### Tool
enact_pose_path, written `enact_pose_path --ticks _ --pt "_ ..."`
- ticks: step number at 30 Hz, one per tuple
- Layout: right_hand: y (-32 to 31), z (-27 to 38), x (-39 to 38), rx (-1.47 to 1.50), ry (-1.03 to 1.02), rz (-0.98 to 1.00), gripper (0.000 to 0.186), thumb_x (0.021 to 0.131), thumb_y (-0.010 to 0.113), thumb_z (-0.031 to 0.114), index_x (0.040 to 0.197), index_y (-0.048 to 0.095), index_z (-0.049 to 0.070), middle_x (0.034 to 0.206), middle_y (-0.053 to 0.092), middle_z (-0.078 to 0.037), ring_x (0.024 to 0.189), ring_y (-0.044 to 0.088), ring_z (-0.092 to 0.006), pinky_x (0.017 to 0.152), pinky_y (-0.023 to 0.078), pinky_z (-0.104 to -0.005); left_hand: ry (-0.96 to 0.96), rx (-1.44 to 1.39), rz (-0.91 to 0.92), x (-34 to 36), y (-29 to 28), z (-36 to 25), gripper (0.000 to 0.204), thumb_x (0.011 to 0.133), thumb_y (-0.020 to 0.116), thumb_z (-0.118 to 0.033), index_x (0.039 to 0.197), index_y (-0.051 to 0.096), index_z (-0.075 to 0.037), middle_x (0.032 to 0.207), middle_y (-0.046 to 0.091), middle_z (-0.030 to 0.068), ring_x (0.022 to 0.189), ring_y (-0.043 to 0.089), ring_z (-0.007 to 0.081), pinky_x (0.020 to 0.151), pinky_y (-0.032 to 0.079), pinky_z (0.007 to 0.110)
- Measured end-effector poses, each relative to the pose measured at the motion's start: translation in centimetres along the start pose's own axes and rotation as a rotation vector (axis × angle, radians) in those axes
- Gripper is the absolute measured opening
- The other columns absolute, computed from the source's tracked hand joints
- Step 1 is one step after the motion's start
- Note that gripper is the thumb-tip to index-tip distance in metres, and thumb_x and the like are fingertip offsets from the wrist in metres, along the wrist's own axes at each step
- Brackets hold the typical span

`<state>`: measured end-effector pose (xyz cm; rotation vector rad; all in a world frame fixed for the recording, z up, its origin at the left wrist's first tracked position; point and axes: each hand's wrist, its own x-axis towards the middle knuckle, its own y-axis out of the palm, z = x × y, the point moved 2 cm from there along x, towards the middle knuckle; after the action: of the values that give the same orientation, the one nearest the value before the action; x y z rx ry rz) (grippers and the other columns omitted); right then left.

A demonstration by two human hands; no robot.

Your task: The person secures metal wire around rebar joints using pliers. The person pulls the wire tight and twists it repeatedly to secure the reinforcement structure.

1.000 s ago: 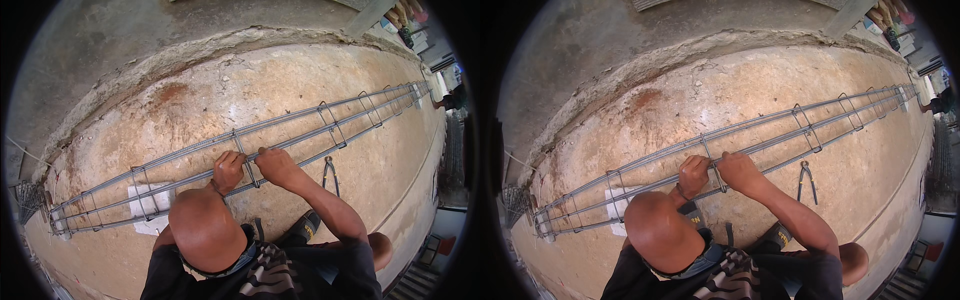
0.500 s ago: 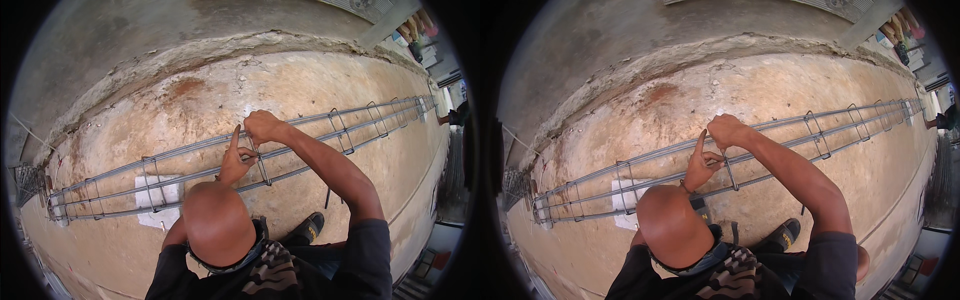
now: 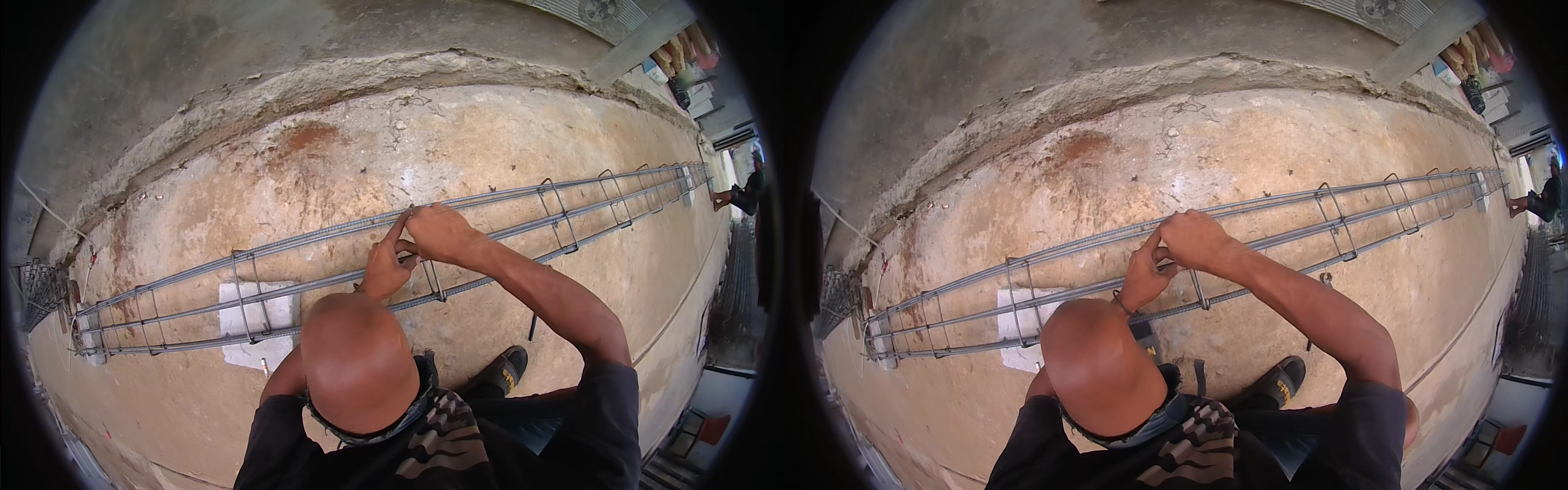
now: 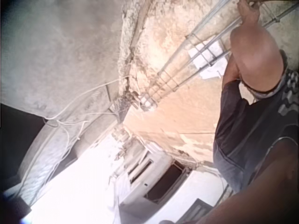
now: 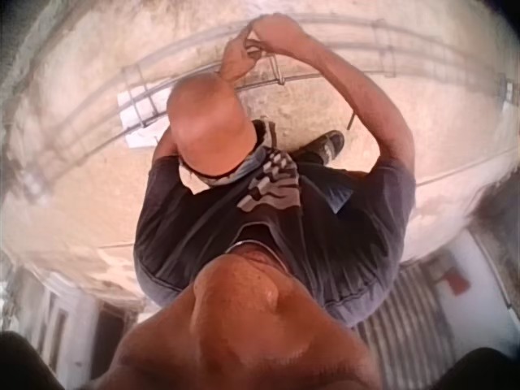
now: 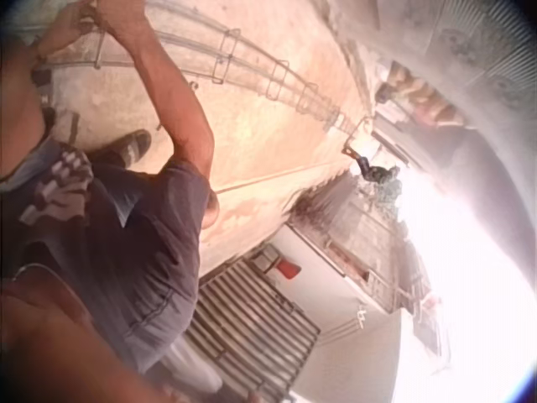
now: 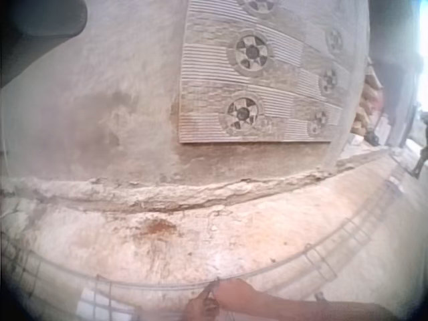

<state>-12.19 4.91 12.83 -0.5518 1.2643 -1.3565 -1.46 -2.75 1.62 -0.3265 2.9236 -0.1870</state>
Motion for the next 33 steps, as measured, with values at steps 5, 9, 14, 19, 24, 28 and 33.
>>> enact_pose_path --ticks 5,9,14,19,24,28,33 --pt "4.1 -4.3 -3.4 -0.11 0.072 0.058 0.014 0.076 0.063 0.007 0.082 0.07 -0.003 0.082 0.068 -0.022 0.082 0.068 -0.0382 0.073 0.056 -0.0439 0.024 0.056 -0.029 0.2 1.1 0.0 0.062 0.078 0.076 -0.008 0.135 0.054 -0.013 0.091 0.074 0.0062 0.091 0.07 0.0223 0.081 0.052 0.035" --pt "3.1 -2.9 -6.3 -0.116 -0.036 0.07 0.013 0.074 0.06 0.001 0.083 0.07 -0.002 0.083 0.068 -0.022 0.082 0.068 -0.0381 0.072 0.056 -0.0433 0.305 0.207 -0.077 0.4 2.7 -1.4 0.022 0.077 0.077 -0.009 0.099 0.076 -0.008 0.085 0.07 0.0069 0.078 0.067 0.0246 0.073 0.051 0.035" --pt "-1.5 -7.2 -10.0 0.194 0.018 -0.438 0.015 0.084 0.061 0.009 0.091 0.07 0.0 0.087 0.068 -0.021 0.083 0.067 -0.0369 0.074 0.054 -0.0454 0.29 0.288 -0.086 1.5 1.6 -0.8 0.012 0.078 0.075 -0.004 0.089 0.076 -0.006 0.079 0.063 0.0086 0.07 0.06 0.0213 0.062 0.047 0.033" --pt "9.3 -20.5 -26.8 0.165 0.93 0.008 0.058 0.094 0.055 0.056 0.097 0.068 -0.001 0.083 0.067 -0.021 0.077 0.066 -0.0367 0.075 0.053 -0.0445 0.061 0.039 0.088 3.2 2.2 0.6 0.01 0.076 0.076 0.001 0.086 0.076 -0.003 0.077 0.06 0.005 0.07 0.054 0.0146 0.064 0.043 0.028" --pt "20.3 -21.9 -33.3 0.406 0.972 0.091 0.084 0.068 0.072 0.073 0.105 0.061 -0.002 0.097 0.064 -0.022 0.097 0.061 -0.0378 0.086 0.05 -0.0442 -0.117 -0.024 0.184 3.3 1.1 0.5 0.009 0.078 0.076 0.001 0.087 0.076 0.0 0.08 0.059 0.0029 0.076 0.053 0.0132 0.067 0.042 0.027" --pt "24.4 -20.3 -36.8 0.352 0.977 0.087 0.076 0.063 0.086 0.05 0.109 0.058 -0.003 0.102 0.061 -0.022 0.097 0.059 -0.0376 0.084 0.049 -0.0447 -0.003 0.061 0.243 2.5 1.1 -1.0 0.015 0.082 0.073 0.0 0.096 0.075 -0.003 0.086 0.059 0.0031 0.081 0.054 0.0134 0.072 0.044 0.028" --pt "25.9 -21.1 -36.5 0.307 1.057 -0.087 0.06 0.066 0.086 0.04 0.101 0.061 -0.001 0.091 0.065 -0.018 0.091 0.057 -0.0346 0.08 0.049 -0.0445 0.038 0.128 0.252 2.9 1.2 -1.1 0.02 0.084 0.07 0.0 0.103 0.074 -0.006 0.093 0.06 0.0036 0.087 0.056 0.0146 0.077 0.046 0.029"
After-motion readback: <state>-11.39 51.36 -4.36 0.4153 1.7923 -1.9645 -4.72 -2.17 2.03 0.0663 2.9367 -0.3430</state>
